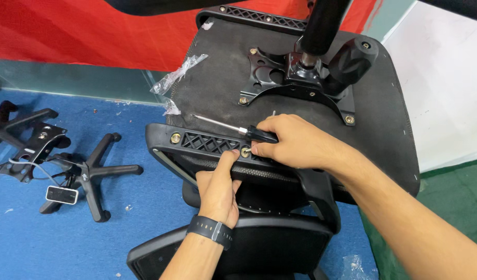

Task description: The person attaches a black plastic frame to the underside of an office chair seat using a screwdriver and multiple screws. They align the frame, insert screws into the mounting holes, and tighten each screw to secure the frame to the seat.

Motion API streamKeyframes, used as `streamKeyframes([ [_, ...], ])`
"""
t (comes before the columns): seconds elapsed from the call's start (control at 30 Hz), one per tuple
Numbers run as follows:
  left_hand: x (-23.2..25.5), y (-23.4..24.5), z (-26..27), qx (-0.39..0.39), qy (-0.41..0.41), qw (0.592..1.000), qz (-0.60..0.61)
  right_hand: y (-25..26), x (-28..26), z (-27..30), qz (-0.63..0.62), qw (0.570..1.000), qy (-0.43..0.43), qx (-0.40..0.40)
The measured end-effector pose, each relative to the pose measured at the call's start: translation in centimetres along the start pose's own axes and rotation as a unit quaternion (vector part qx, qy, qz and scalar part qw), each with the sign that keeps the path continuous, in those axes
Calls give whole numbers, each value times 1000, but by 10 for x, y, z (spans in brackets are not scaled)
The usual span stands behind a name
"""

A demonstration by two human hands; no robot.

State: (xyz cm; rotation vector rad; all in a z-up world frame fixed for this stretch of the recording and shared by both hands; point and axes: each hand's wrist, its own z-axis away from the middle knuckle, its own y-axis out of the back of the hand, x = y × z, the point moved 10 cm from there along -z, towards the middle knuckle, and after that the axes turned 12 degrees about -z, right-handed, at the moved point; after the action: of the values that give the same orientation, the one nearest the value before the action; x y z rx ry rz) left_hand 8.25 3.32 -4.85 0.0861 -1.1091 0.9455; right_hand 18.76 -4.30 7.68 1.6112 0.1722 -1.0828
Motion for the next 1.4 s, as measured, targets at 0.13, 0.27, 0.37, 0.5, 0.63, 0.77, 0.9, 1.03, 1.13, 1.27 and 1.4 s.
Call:
streamKeyframes([
  [0.13,1,-3,0,-8,-19,999,26,-2,15,-3,43,995,-91,-8],
  [0.27,2,-1,-2,7,-32,999,13,-6,12,-8,85,987,-134,-28],
  [0.37,0,1,-2,19,-28,999,-1,-12,8,-14,105,983,-142,-57],
  [0.5,0,1,-3,14,-34,999,-8,-14,9,-20,109,981,-148,-70],
  [0.63,-3,5,-5,27,-18,999,-28,-10,11,-25,93,983,-150,-50],
  [0.77,-2,2,-5,16,-17,1000,-16,-9,10,-24,79,986,-142,-45],
  [0.9,1,1,-3,8,-22,999,-24,-9,8,-22,88,983,-154,-34],
  [1.03,-2,4,-4,20,-11,999,-44,-9,1,-24,124,980,-156,-13],
  [1.13,-2,3,-4,21,-14,999,-44,-7,-3,-24,156,976,-155,-2],
  [1.27,-2,2,-7,10,-21,999,-34,-7,0,-24,158,972,-172,-17],
  [1.4,-2,2,-9,6,-25,999,-26,-4,-1,-24,117,980,-158,-21],
])
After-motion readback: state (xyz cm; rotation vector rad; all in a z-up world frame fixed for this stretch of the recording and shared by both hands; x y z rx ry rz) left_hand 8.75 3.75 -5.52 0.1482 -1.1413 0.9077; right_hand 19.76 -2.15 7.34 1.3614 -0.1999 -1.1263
